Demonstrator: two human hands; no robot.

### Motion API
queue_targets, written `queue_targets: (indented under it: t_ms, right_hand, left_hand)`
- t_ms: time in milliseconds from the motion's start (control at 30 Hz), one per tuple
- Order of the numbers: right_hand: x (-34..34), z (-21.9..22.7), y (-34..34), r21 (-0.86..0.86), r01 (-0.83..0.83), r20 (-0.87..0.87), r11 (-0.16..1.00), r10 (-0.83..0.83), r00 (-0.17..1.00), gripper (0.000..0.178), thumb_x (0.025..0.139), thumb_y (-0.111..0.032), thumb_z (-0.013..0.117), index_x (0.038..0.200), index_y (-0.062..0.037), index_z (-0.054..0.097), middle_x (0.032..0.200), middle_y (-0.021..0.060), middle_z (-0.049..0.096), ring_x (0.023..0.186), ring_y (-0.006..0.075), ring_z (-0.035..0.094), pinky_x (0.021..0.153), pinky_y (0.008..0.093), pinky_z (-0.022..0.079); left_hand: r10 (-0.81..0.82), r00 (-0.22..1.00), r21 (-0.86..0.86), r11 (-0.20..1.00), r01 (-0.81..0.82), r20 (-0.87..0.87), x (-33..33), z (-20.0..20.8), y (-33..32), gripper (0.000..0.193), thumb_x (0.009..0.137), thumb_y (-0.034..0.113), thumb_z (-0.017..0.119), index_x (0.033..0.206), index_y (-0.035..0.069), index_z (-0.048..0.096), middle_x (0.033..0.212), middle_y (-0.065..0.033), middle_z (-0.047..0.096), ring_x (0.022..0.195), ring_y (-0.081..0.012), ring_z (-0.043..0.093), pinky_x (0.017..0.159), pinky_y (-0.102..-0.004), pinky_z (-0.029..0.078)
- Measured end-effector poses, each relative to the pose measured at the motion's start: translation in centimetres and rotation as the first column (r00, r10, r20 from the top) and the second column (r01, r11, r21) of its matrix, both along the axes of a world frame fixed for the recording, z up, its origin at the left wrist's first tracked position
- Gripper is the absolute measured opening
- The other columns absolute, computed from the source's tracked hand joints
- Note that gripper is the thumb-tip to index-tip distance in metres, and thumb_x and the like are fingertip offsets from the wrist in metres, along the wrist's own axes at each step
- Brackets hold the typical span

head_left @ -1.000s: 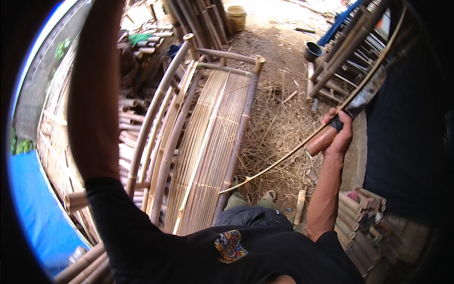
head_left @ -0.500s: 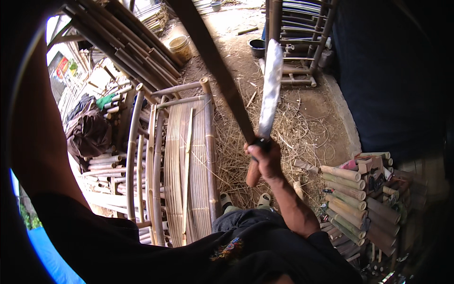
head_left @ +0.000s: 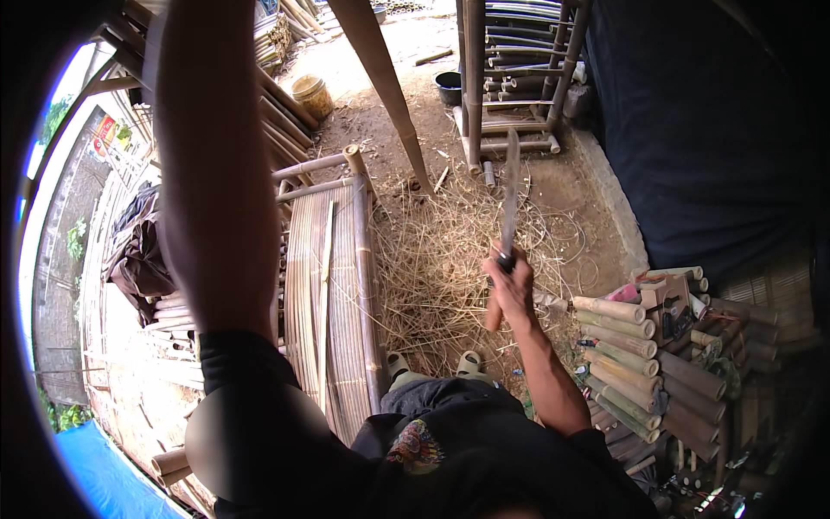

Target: The person uses a large knife to split bamboo poles into thin strips. They repeatedly strike the bamboo against a wooden frame to separate the layers, then place the finished strips on a nearby rack.

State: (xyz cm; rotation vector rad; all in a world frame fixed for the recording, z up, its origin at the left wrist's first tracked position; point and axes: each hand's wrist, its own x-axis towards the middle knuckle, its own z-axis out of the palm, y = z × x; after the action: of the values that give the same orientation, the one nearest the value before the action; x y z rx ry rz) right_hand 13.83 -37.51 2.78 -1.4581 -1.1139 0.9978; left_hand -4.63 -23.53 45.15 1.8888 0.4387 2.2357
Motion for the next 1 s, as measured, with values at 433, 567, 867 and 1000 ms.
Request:
queue_targets:
  t_ms: [433, 567, 867, 1000]
  right_hand:
    - [8.5, -4.4, -13.6, -0.388, 0.259, -0.242, 0.885, -0.369, 0.897, 0.035, 0.086, -0.006, 0.062, 0.119, 0.0055, 0.056, 0.095, 0.0126, 0.065, 0.068, 0.017, 0.065, 0.054, 0.028, 0.053]
    - [7.8, -2.8, -13.6, -0.377, 0.251, -0.262, 0.891, -0.363, 0.894, 0.036, 0.086, -0.007, 0.062, 0.118, 0.0087, 0.055, 0.093, 0.0104, 0.063, 0.056, 0.0135, 0.056, 0.047, 0.0276, 0.044]
    - [6.2, 0.0, -11.4, -0.295, 0.143, -0.279, 0.945, -0.228, 0.933, 0.04, 0.086, -0.008, 0.062, 0.122, 0.0067, 0.052, 0.088, 0.0088, 0.062, 0.055, 0.012, 0.055, 0.047, 0.0267, 0.046]
    - [5.7, 1.6, -11.1, -0.275, 0.079, -0.281, 0.958, -0.159, 0.947, 0.04, 0.09, -0.011, 0.059, 0.127, 0.0016, 0.047, 0.079, 0.0059, 0.058, 0.054, 0.0105, 0.054, 0.045, 0.0253, 0.045]
  left_hand:
    - [-0.088, 0.989, 0.042, 0.996, 0.084, 0.118, 0.3, -16.2, 9.3, 0.023, 0.08, -0.001, 0.04, 0.087, -0.005, 0.061, 0.059, -0.0084, 0.057, 0.045, -0.0108, 0.048, 0.04, -0.0221, 0.038]
    - [-0.081, 0.986, 0.071, 0.995, 0.071, 0.147, 2.0, -14.5, 5.6, 0.019, 0.077, -0.004, 0.044, 0.087, -0.005, 0.06, 0.063, -0.0095, 0.059, 0.045, -0.0129, 0.049, 0.041, -0.0232, 0.039]
    - [-0.029, 0.999, 0.207, 0.978, 0.019, 0.044, 0.5, -14.9, 6.0, 0.021, 0.075, -0.005, 0.043, 0.092, -0.004, 0.055, 0.069, -0.0155, 0.062, 0.046, -0.0161, 0.052, 0.043, -0.0245, 0.044]
    - [-0.044, 0.996, 0.076, 0.996, 0.038, 0.077, 0.7, -16.4, 4.9, 0.025, 0.078, -0.005, 0.039, 0.099, -0.004, 0.052, 0.084, -0.019, 0.065, 0.051, -0.021, 0.058, 0.048, -0.0277, 0.05]
